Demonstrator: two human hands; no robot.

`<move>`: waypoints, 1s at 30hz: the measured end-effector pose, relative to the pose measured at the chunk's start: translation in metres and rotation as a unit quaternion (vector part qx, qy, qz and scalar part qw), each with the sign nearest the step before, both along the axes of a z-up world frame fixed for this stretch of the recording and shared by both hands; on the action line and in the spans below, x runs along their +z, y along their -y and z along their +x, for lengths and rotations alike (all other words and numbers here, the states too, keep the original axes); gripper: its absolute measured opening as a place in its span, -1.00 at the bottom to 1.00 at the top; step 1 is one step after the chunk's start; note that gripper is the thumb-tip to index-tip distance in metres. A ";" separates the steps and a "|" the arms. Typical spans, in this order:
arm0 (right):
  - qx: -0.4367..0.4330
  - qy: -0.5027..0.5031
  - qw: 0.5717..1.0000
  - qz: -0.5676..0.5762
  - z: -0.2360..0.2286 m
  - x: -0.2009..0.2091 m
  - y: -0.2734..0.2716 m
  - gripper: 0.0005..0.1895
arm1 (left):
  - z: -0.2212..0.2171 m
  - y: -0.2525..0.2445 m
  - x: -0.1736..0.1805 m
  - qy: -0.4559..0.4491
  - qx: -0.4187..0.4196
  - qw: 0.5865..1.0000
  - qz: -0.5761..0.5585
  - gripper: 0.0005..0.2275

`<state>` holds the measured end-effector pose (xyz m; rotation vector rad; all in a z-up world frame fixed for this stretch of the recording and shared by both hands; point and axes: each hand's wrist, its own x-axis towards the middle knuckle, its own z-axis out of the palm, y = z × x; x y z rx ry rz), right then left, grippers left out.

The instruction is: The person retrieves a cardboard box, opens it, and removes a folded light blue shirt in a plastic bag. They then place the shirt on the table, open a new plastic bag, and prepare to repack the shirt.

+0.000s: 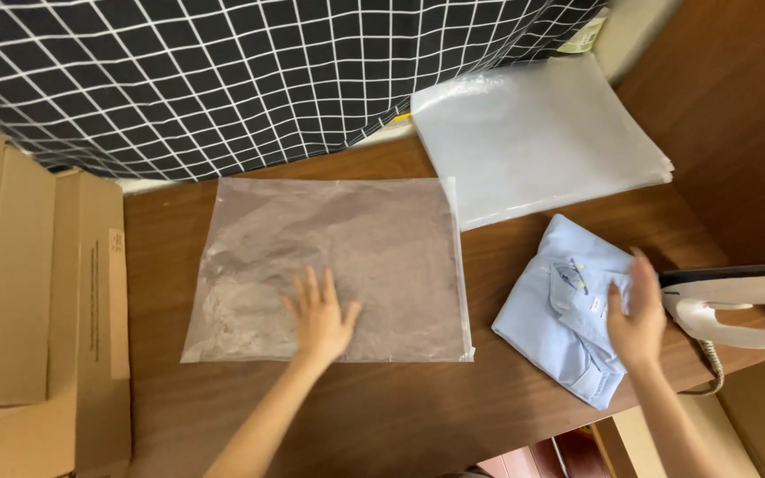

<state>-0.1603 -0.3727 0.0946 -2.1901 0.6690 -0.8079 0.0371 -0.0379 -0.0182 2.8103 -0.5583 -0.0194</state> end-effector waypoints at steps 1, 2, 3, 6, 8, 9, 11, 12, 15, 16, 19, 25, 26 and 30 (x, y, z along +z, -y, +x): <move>0.005 -0.001 1.000 0.000 0.007 -0.016 0.000 -0.50 | -0.014 0.004 0.017 -0.001 0.005 1.000 0.000 -0.34; 0.034 0.015 0.998 0.045 0.013 -0.031 0.000 -0.54 | -0.027 0.007 0.034 -0.064 -0.008 0.998 0.021 -0.32; 0.064 0.031 0.993 0.090 0.020 -0.047 0.000 -0.56 | -0.040 0.011 0.052 -0.127 -0.021 0.991 0.039 -0.30; 0.127 0.020 0.925 0.357 0.045 -0.046 -0.049 -0.54 | -0.050 0.011 0.057 -0.164 -0.022 0.984 0.068 -0.29; 0.131 -0.026 0.904 0.405 0.056 -0.051 -0.065 -0.48 | -0.049 0.005 0.061 -0.159 -0.024 0.985 0.056 -0.28; 0.130 -0.068 0.880 0.451 0.062 -0.054 -0.074 -0.42 | -0.048 0.002 0.063 -0.153 -0.030 0.987 0.045 -0.28; 0.135 -0.099 0.861 0.481 0.069 -0.045 -0.086 -0.39 | -0.042 -0.006 0.060 -0.151 -0.023 0.988 0.035 -0.27; 0.135 -0.127 0.840 0.509 0.072 -0.041 -0.093 -0.35 | -0.039 -0.011 0.059 -0.148 -0.023 0.988 0.027 -0.26; 0.152 -0.192 0.819 0.519 0.081 -0.057 -0.098 -0.38 | -0.028 -0.029 0.027 -0.078 -0.019 0.997 0.012 -0.21; 0.156 -0.196 0.818 0.517 0.086 -0.065 -0.099 -0.38 | -0.025 -0.034 0.021 -0.079 -0.012 0.997 0.011 -0.21; 0.202 -0.224 0.808 0.507 0.098 -0.077 -0.113 -0.50 | -0.022 -0.050 0.005 0.001 0.024 1.000 0.017 -0.19; 0.280 -0.266 0.794 0.470 0.119 -0.086 -0.156 -0.64 | -0.037 -0.072 0.010 0.061 0.121 0.991 0.001 -0.30; 0.277 -0.257 0.792 0.480 0.122 -0.085 -0.163 -0.68 | -0.046 -0.073 0.019 0.078 0.145 0.984 -0.071 -0.45; 0.271 -0.239 0.761 0.538 0.132 -0.094 -0.183 -0.74 | -0.087 -0.075 0.047 0.093 0.235 0.935 -0.250 -0.86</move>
